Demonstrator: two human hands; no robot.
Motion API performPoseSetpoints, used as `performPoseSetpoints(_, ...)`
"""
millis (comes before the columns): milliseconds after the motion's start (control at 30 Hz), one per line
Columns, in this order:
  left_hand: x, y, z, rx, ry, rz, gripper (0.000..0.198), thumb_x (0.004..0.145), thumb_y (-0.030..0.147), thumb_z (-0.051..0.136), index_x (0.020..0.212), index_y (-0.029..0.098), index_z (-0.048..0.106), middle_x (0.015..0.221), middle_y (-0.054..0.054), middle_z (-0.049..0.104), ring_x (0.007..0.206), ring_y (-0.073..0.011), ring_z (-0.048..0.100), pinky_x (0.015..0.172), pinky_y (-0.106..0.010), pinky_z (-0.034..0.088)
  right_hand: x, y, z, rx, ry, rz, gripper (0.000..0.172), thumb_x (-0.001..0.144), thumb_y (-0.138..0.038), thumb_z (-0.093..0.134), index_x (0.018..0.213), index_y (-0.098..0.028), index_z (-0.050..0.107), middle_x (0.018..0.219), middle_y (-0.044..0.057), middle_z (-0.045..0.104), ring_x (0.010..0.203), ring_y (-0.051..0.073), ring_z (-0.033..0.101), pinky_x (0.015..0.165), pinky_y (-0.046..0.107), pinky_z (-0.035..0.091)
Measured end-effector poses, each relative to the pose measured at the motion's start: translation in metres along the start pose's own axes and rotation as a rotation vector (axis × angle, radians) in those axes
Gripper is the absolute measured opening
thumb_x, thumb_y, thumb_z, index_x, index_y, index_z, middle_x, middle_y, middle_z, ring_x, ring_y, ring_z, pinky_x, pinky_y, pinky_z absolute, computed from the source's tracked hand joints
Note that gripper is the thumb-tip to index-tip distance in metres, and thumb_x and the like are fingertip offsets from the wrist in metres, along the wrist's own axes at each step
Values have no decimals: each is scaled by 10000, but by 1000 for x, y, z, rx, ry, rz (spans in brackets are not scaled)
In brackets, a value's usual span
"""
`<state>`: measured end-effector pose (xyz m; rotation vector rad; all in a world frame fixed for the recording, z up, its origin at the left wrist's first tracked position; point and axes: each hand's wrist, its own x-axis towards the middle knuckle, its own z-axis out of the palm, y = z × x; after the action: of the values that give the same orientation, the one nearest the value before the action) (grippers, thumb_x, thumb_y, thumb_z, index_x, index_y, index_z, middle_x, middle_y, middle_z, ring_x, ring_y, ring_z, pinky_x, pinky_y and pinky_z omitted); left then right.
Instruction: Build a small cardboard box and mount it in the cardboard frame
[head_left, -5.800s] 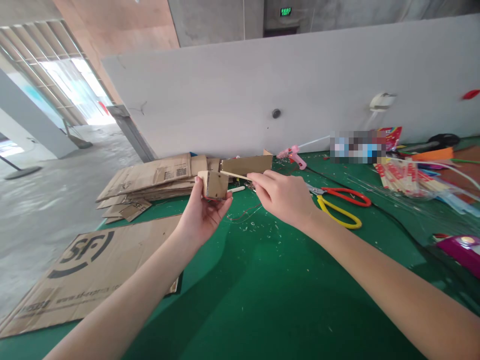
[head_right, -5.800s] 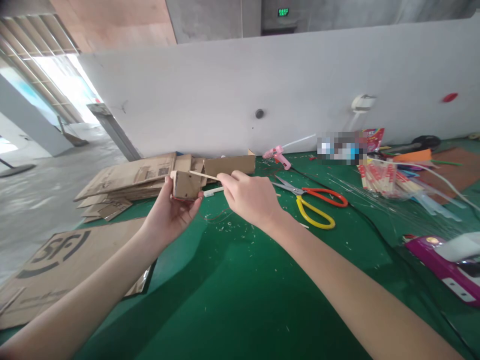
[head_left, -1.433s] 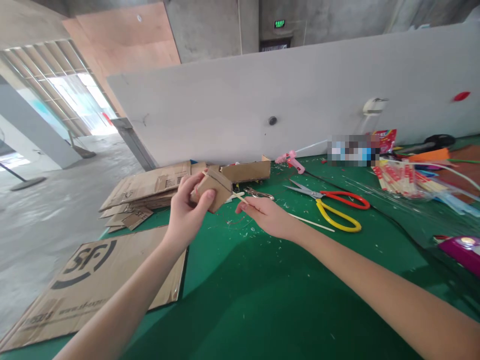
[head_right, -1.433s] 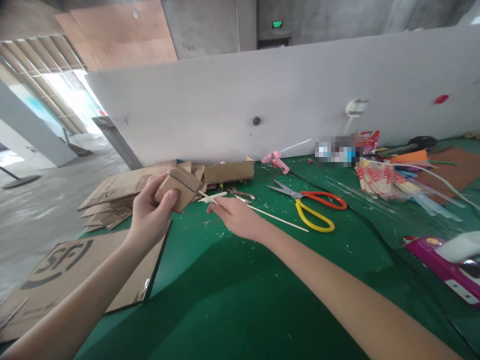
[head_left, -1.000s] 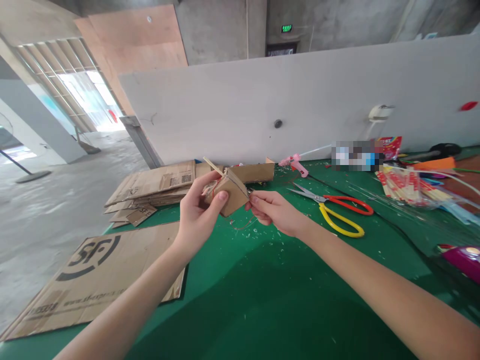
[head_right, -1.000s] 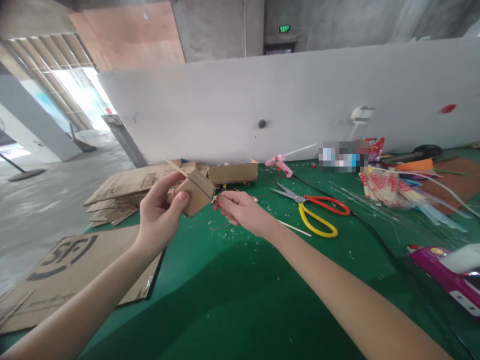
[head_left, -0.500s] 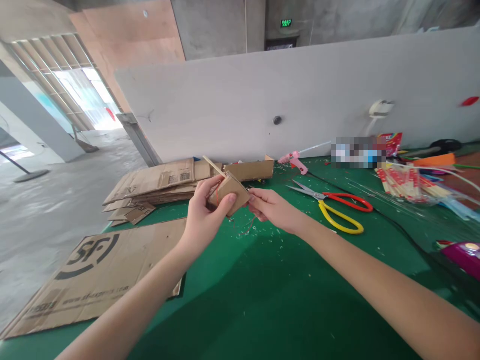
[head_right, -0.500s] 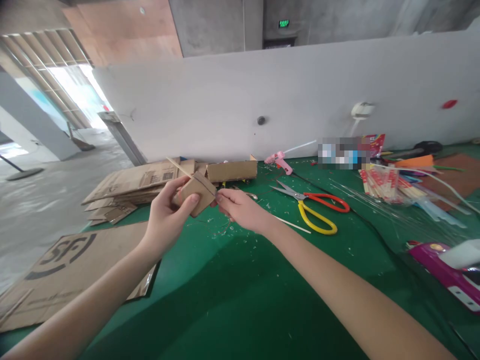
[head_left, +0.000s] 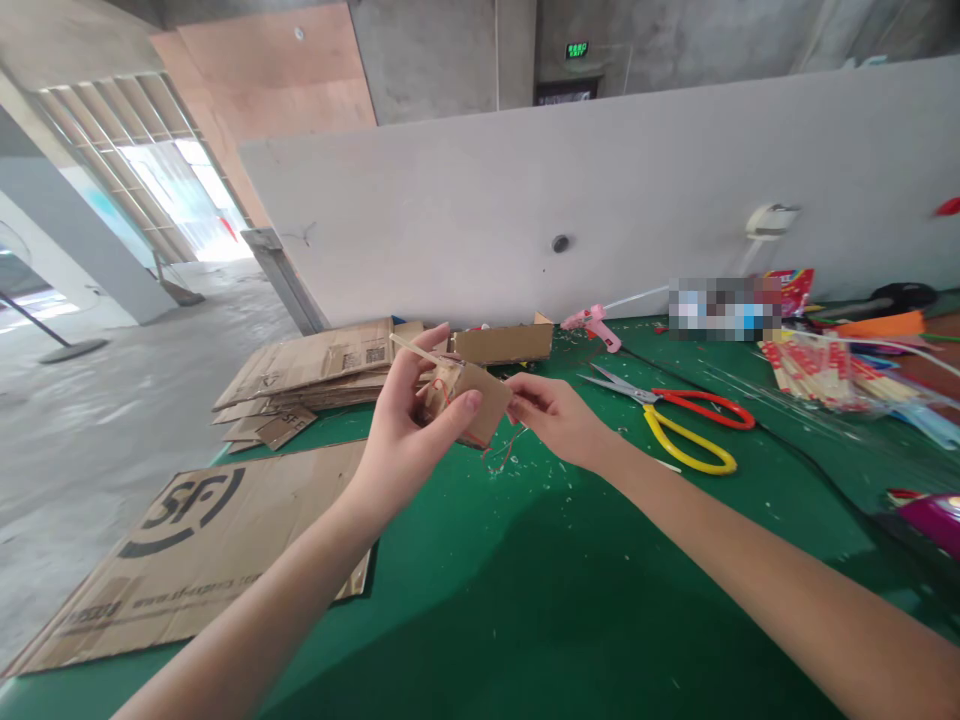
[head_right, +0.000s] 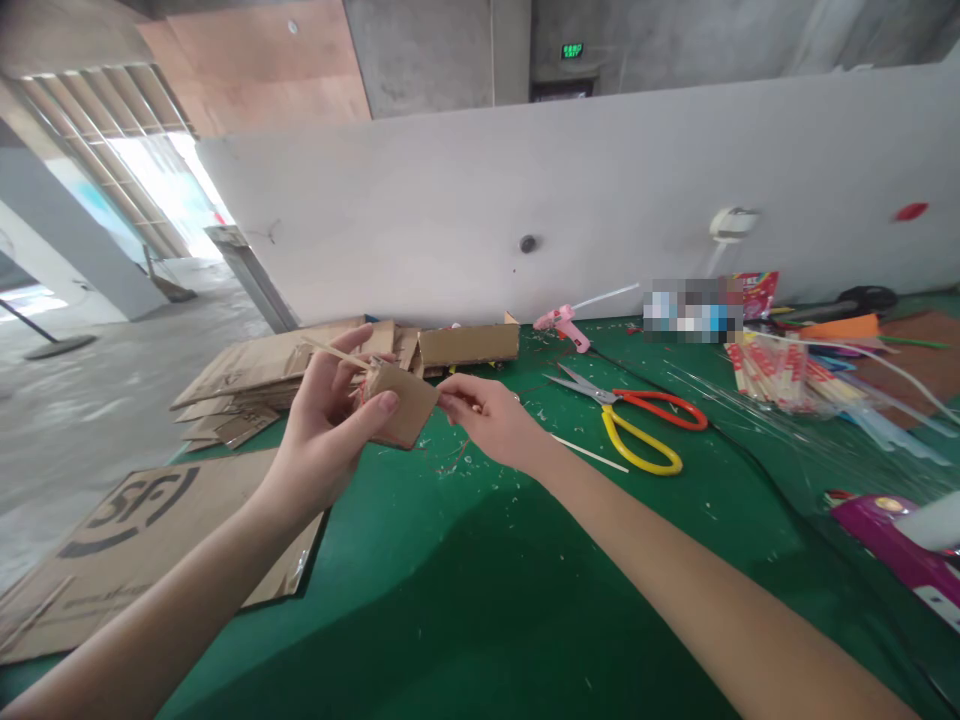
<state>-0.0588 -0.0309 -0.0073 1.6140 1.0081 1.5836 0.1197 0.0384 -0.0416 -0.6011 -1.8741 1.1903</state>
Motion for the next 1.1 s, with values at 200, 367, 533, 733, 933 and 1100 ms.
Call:
performPoseSetpoints(200,-4,4,1,50,-23,65,307,764,308,706,974,244,491,1120,-42,578,822,-134,618,588,-206,551,-3,-8,3,17,-95,22,227,925,-362,481,795,-189,550,681,-34,404,616,105,350,564,255,275)
performPoseSetpoints(367,-5,5,0,25,-32,35,303,781,316,692,975,248,470,1106,-41,573,778,-121,611,547,-194,547,-4,-9,10,80,-109,43,232,937,-364,463,811,-185,542,689,-36,381,617,104,338,568,257,270)
performPoseSetpoints(533,-6,7,-2,-10,-68,11,298,784,324,688,973,253,470,1049,-38,595,772,-141,631,537,-217,558,-5,-11,1,174,-234,126,264,931,-417,500,877,-177,595,642,-51,319,547,91,251,490,249,199)
performPoseSetpoints(733,-7,11,0,-14,-102,-6,297,769,329,706,943,247,480,936,-34,614,771,-169,646,537,-244,566,-6,-12,-12,420,-408,281,247,920,-395,535,862,-160,585,583,-81,229,488,73,155,442,242,113)
performPoseSetpoints(933,-5,2,-2,-43,-90,-23,296,773,331,710,947,246,487,1021,-38,620,786,-156,646,571,-248,566,-7,-8,-12,480,-368,327,205,914,-344,548,831,-157,561,576,-76,287,479,62,183,428,214,128)
performPoseSetpoints(1100,-10,9,3,-27,-179,-4,321,749,338,727,961,236,510,1078,-77,625,896,-207,655,614,-269,587,-12,0,-23,645,-583,474,246,882,-363,578,745,-167,521,474,-119,223,392,40,121,368,175,112)
